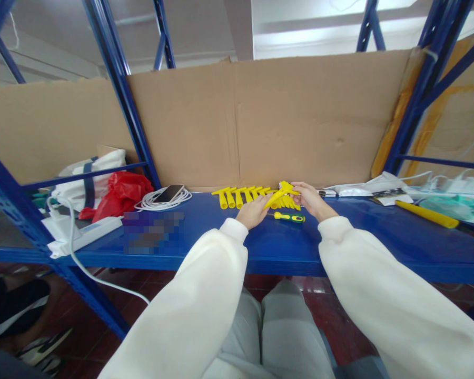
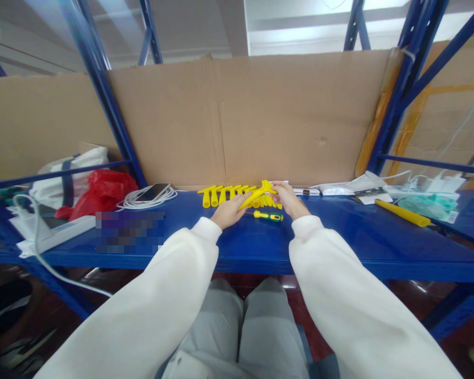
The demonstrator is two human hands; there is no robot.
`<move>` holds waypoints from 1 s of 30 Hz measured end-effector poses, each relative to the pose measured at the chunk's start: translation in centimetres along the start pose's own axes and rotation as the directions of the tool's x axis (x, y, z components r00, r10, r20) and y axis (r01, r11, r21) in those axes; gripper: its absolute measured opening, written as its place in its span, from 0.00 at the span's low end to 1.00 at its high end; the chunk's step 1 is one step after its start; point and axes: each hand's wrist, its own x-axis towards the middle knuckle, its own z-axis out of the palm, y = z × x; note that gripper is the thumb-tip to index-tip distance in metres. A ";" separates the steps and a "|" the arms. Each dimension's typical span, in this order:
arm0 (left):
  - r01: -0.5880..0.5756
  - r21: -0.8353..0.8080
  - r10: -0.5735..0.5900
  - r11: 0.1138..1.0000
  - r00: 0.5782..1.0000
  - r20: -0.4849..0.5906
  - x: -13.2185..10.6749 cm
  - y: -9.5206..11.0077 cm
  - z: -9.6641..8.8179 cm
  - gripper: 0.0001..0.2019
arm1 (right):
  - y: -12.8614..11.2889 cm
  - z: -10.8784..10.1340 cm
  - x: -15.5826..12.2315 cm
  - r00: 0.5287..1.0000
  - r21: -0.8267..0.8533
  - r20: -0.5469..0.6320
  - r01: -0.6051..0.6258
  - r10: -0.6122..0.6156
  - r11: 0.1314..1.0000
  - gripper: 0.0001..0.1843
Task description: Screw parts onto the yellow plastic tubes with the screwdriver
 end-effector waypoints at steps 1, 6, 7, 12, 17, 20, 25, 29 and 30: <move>-0.004 0.000 0.004 1.000 1.000 0.003 0.0 0.0 0.0 0.28 | 0.0 -0.3 0.3 0.998 0.014 -0.061 -0.005 0.006 1.000 0.10; -0.009 -0.035 0.008 0.999 1.000 -0.007 -0.2 0.2 -0.2 0.26 | 0.0 -1.1 0.6 0.976 0.025 -0.217 -0.031 0.035 0.999 0.05; -0.002 -0.049 0.001 0.999 1.000 -0.017 -0.2 0.2 -0.2 0.26 | 0.0 -1.2 0.5 0.971 0.028 -0.236 -0.031 0.037 0.999 0.05; 0.085 -0.127 -0.100 0.988 0.988 -0.118 0.0 -1.0 -0.1 0.25 | -0.7 -1.4 0.1 0.983 0.113 -0.181 -0.014 0.034 0.993 0.02; 0.417 -0.193 -0.458 0.888 0.832 -0.314 -0.1 -3.8 -0.2 0.26 | -0.6 -1.5 -0.3 0.990 0.079 -0.136 -0.023 0.034 0.997 0.03; 0.612 -0.296 -0.680 0.733 0.646 -0.348 -0.4 -5.8 -0.3 0.27 | 0.0 -1.4 -0.3 0.989 -0.009 -0.142 -0.035 0.033 0.999 0.05; 0.809 -0.342 -0.877 0.479 0.428 -0.218 -1.0 -7.6 -0.4 0.21 | 0.5 -1.2 -0.2 0.992 -0.104 -0.124 -0.028 0.015 0.994 0.05; 0.856 -0.280 -0.901 0.433 0.414 -0.130 -0.9 -7.8 -0.1 0.18 | 0.4 -0.9 -0.5 0.992 -0.135 -0.126 -0.036 0.019 0.990 0.05; 0.858 -0.257 -0.896 0.444 0.427 -0.121 -0.9 -7.8 0.0 0.17 | 0.3 -0.8 -0.6 0.992 -0.141 -0.125 -0.040 0.023 0.989 0.06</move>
